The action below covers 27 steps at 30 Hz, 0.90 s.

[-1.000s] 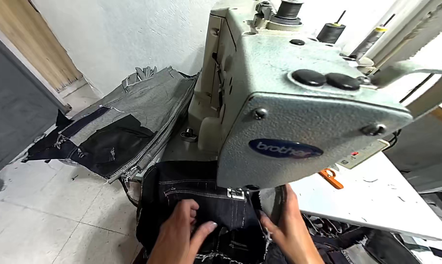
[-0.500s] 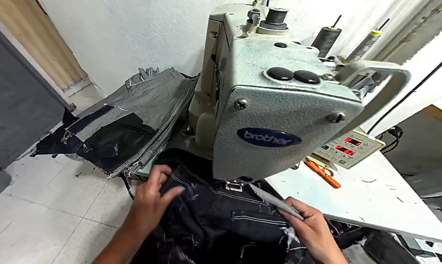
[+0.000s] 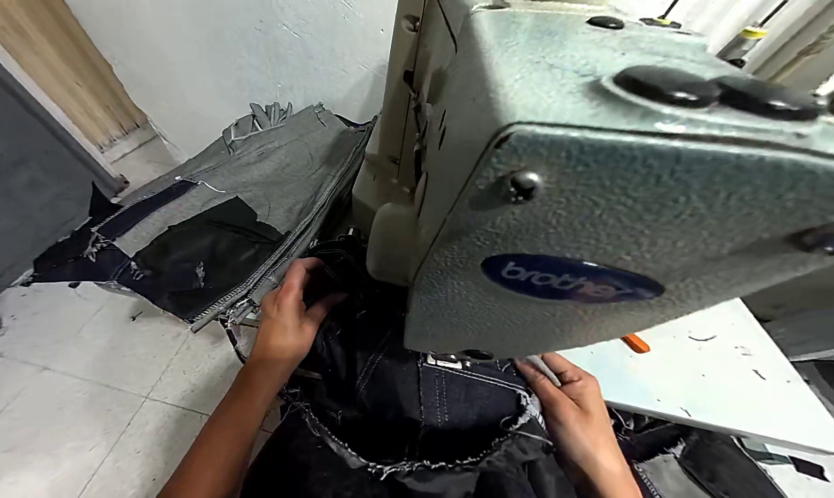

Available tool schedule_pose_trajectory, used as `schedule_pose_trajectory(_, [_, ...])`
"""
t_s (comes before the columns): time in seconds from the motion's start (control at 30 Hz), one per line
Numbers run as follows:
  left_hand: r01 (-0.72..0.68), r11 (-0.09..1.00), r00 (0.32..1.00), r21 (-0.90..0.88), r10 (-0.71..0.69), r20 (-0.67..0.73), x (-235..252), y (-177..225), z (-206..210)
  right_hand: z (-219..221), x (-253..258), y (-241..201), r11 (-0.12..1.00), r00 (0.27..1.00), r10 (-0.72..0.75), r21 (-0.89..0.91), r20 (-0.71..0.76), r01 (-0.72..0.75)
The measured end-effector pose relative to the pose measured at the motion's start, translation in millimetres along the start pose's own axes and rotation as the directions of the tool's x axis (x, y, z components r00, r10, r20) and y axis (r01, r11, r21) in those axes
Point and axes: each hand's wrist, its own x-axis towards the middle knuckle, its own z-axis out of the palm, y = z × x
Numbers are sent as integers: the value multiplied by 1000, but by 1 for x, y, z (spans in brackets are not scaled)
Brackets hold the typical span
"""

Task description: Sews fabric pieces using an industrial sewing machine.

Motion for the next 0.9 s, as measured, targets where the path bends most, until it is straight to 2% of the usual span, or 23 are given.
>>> schedule_pose_trajectory(0.27, [7,999,1000,37,-7,-3,0,3,-2,1,1,-1,998,1000,-12,69,26,11])
schedule_pose_trajectory(0.4, [-45,991,998,130,39,49,0,3,-12,-6,3,-1,997,987,-28,78,158,16])
schedule_pose_trajectory(0.5, [-139,966,990,216,129,61,-6,2,-21,-21,0,-1,992,973,-77,-78,220,96])
schedule_pose_trajectory(0.57, [-258,927,966,273,253,52,-14,4,-28,-32,-9,-7,952,977,-111,-263,183,158])
schedule_pose_trajectory(0.67, [-296,921,955,255,277,105,-32,12,-35,-42,-35,-31,881,980,-149,-433,131,192])
schedule_pose_trajectory(0.73, [-297,939,947,174,266,178,-46,17,-37,-40,-58,-40,899,987,-113,-411,114,151])
schedule_pose_trajectory(0.8, [-285,953,937,103,254,240,-55,25,-39,-34,-77,-39,939,991,-4,-341,131,49])
schedule_pose_trajectory(0.9, [-250,968,923,11,235,304,-62,34,-37,-17,-92,-9,982,995,44,-189,86,-27])
